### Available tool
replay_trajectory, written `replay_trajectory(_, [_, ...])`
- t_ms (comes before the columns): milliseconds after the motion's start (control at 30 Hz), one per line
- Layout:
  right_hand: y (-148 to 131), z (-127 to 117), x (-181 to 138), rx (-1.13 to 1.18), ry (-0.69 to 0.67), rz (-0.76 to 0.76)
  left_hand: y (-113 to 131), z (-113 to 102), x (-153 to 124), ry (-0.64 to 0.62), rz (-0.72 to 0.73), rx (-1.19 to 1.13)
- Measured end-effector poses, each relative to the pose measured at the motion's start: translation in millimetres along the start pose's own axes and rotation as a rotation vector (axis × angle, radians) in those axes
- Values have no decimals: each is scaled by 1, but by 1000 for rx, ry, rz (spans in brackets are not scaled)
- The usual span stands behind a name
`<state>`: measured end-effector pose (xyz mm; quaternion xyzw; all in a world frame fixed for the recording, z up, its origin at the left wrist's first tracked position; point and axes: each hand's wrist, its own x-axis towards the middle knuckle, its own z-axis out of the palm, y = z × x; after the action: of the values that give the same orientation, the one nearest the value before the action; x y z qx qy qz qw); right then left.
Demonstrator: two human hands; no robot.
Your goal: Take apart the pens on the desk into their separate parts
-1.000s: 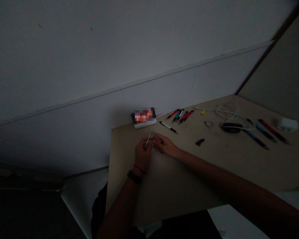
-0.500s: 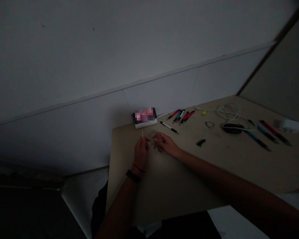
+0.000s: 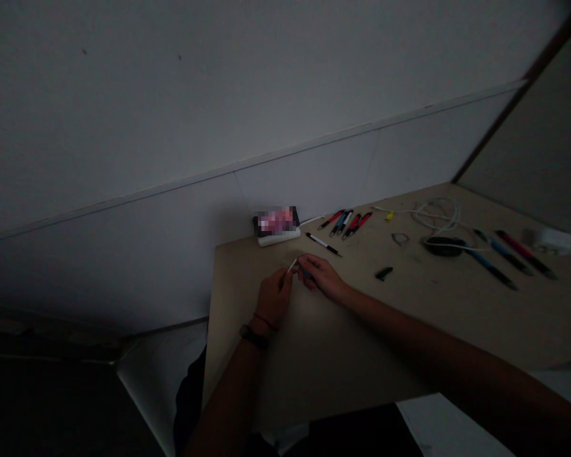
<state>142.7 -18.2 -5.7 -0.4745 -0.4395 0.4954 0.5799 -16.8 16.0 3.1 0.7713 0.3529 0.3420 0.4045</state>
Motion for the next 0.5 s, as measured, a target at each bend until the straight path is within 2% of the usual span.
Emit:
replay_trajectory(267, [5,0,2,37,81,-7,-2,0,0,-69,9,97])
replay_trajectory(500, [4,-2,3,94,160,-32,-4,-5,4,133,-106,-126])
